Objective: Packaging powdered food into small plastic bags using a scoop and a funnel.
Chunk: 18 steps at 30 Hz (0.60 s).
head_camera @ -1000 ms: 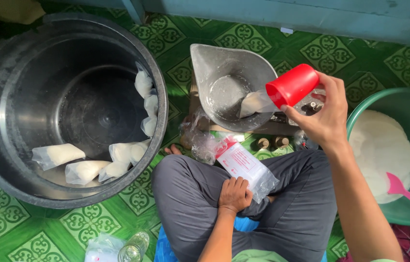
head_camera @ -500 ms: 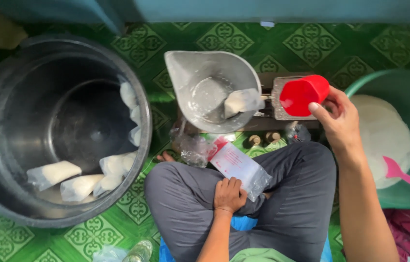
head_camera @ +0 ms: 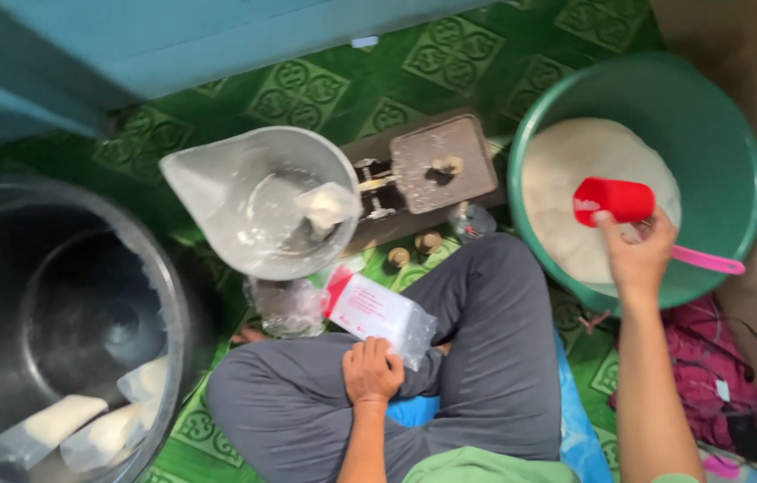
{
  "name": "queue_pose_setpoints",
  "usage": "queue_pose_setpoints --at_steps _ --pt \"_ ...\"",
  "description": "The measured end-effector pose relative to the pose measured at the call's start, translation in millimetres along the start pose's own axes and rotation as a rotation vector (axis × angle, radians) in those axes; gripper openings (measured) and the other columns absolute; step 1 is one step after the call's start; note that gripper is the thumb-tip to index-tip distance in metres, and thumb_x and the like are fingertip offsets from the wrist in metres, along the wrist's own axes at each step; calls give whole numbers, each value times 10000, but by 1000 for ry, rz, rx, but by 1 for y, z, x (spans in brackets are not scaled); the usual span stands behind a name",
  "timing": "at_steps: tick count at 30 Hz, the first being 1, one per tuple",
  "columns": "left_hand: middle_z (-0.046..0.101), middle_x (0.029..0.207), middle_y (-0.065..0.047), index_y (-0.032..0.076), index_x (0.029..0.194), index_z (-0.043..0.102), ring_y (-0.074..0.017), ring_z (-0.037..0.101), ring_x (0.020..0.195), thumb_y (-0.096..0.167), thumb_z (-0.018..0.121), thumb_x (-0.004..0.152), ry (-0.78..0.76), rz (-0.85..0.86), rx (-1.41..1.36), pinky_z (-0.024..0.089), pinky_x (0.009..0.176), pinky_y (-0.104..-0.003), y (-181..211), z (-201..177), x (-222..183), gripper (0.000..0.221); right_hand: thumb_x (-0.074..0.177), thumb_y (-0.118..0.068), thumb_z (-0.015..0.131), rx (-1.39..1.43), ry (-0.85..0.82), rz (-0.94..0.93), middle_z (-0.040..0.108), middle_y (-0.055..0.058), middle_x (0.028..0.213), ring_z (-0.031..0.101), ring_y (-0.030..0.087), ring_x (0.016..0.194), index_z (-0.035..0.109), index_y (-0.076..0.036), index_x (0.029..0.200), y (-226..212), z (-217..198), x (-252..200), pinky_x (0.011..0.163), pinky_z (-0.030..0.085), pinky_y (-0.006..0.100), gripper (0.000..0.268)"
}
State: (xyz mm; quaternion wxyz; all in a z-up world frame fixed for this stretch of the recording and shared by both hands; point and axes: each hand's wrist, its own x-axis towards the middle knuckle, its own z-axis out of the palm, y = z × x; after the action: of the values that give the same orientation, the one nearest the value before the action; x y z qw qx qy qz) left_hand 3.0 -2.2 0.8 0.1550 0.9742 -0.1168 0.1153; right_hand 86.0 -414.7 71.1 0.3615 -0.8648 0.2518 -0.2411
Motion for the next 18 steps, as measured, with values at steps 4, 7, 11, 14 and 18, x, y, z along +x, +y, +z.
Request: queue_pose_setpoints --at_steps 4,7,11,14,18 --pt "553 830 -30 156 829 583 -256 484 724 212 548 706 -21 12 42 387 711 -355 1 1 -2 139 672 -144 871 -285 -95 -262 446 229 1177 490 387 1061 477 100 1300 -28 -7 -13 934 432 443 781" --pt "547 829 -34 152 844 582 -258 482 722 216 547 709 -30 27 89 384 703 -353 3 0 0 153 657 -218 870 -392 -144 -158 401 228 1210 450 404 1104 478 51 1353 -32 -7 -6 932 439 479 843" --pt "547 839 -34 148 865 590 -260 484 728 206 552 714 -46 28 97 383 709 -356 3 1 -2 166 726 -349 856 -409 -96 -67 418 223 1164 471 391 1050 506 84 1306 -21 2 7 885 445 465 804" --pt "546 847 -41 140 869 593 -265 477 726 199 546 717 -55 34 121 380 701 -358 3 2 -2 169 743 -395 854 -382 -124 -8 438 221 1127 498 387 1009 512 100 1274 -7 15 16 870 455 458 802" --pt "548 852 -52 131 875 593 -267 465 714 182 528 725 -75 15 137 371 696 -359 4 0 -2 171 714 -346 839 -373 -197 25 438 259 1100 490 406 983 508 147 1218 24 40 20 890 447 451 779"
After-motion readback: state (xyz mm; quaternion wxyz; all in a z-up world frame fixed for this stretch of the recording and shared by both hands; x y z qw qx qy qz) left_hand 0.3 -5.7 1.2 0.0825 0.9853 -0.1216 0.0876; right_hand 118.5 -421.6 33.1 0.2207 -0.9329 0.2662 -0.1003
